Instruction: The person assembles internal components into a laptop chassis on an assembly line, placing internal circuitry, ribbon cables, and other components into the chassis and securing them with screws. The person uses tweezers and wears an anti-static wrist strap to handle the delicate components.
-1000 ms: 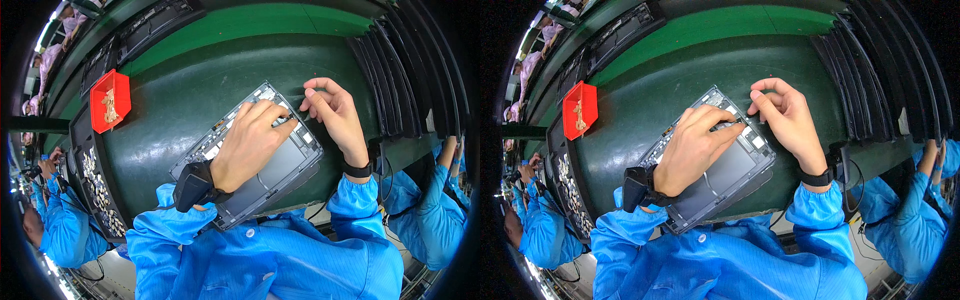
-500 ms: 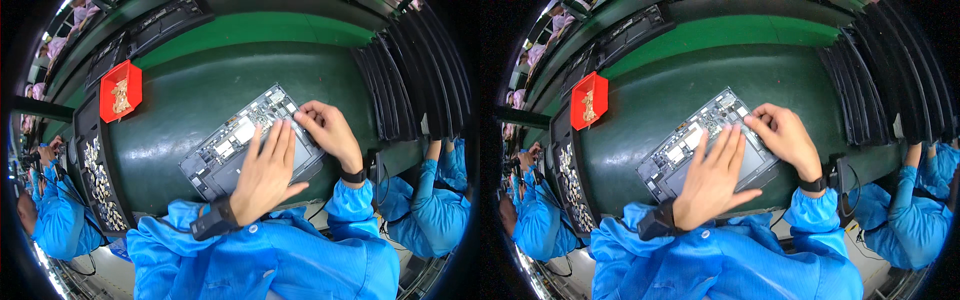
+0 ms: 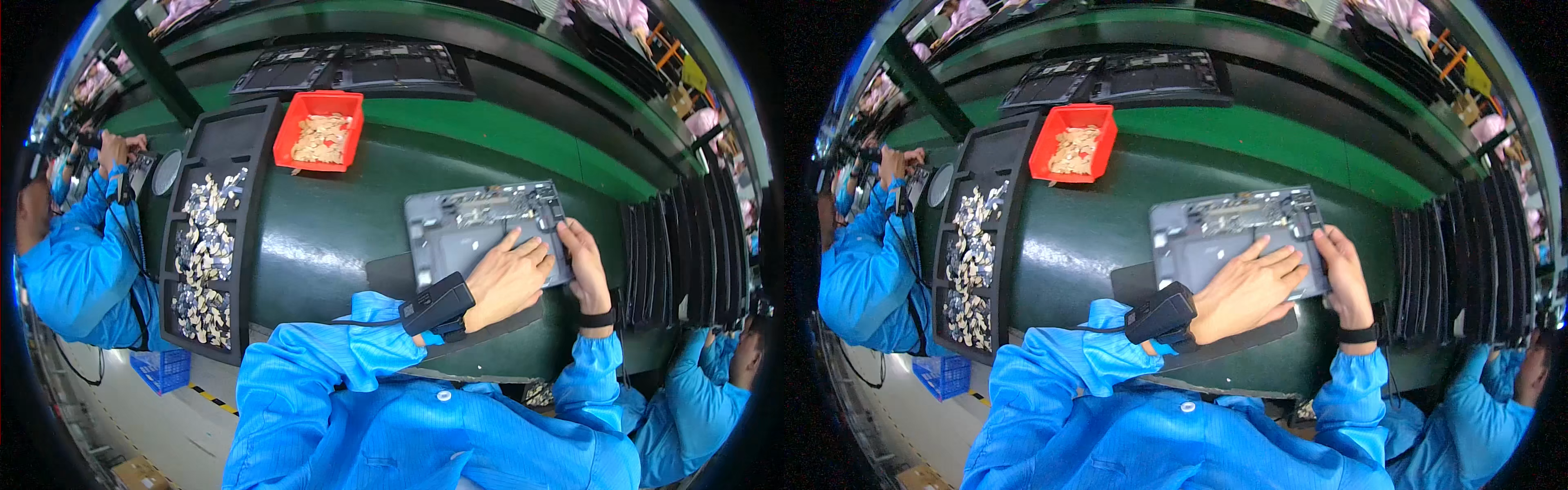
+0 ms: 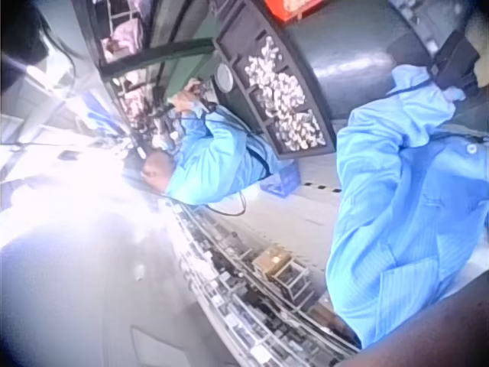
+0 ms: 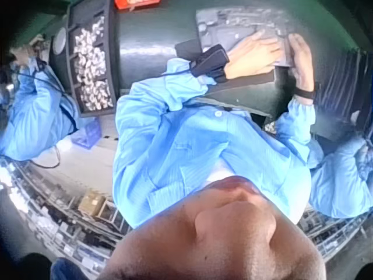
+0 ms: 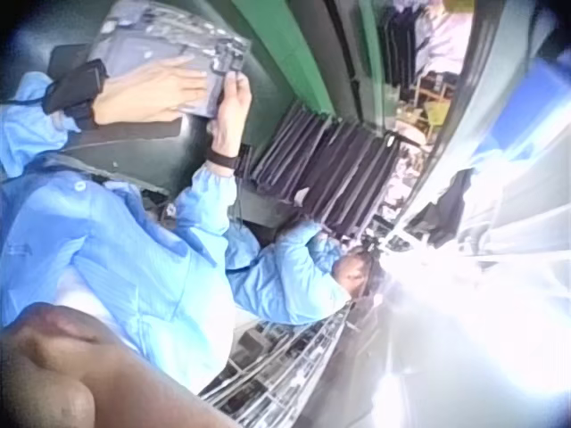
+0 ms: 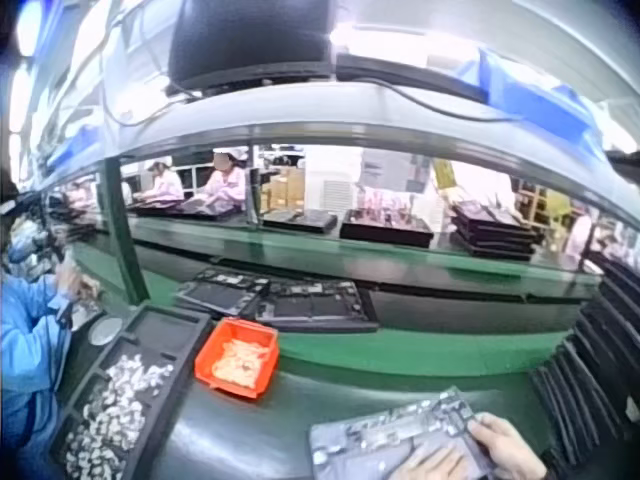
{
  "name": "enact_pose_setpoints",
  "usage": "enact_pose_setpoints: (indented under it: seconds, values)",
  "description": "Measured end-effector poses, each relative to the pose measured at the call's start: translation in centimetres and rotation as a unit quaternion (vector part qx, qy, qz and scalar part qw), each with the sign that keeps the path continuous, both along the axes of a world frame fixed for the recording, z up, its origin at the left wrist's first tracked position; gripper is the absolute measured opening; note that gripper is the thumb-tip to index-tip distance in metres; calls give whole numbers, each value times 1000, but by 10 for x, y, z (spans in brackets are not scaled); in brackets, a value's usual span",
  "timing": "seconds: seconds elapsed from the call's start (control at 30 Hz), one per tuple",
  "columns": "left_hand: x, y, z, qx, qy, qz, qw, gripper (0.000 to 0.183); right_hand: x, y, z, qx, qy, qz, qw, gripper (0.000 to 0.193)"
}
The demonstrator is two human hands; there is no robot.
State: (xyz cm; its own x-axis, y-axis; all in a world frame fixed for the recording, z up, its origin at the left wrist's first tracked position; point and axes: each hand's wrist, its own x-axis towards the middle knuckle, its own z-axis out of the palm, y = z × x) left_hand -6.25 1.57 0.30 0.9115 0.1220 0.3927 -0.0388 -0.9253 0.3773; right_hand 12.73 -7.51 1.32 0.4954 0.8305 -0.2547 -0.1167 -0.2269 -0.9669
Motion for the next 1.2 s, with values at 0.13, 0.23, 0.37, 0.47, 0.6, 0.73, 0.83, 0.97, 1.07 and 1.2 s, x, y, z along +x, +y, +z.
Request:
enact_pose_setpoints:
  seconds: [0.13,0.23,0.37,0.47,0.6,0.73,0.83,0.97,1.07,1.2]
  values:
    - [-42,22,46,8,8,161,987,58,97,32,-15,47,-106,-74,991,30]
    - [-107,22,55,-89,12,304,949,85,144,45,-1,35,-123,-117,985,41]
    - [-189,-4,33,-179,75,407,892,104,90,40,44,-30,-140,21,989,33]
    - [-191,-18,25,-350,86,310,880,120,42,-2,31,-76,-199,75,974,26]
    - [-168,-25,5,-544,-80,157,820,124,-38,-46,-6,-37,-375,-19,926,28]
    - [-168,-17,4,-415,-69,247,873,122,-66,-43,29,-29,-138,-84,986,9]
    - [-153,-16,-6,-400,-94,183,893,122,-42,-40,6,-30,-211,-115,970,17]
    - [-149,-17,1,-458,-118,137,870,117,22,-5,16,27,-172,-105,979,17]
    - [-166,-13,3,-340,-80,172,921,95,123,43,21,56,-245,-117,961,12]
    - [-203,-5,-12,-245,-57,266,930,70,264,127,22,87,-398,-129,904,26]
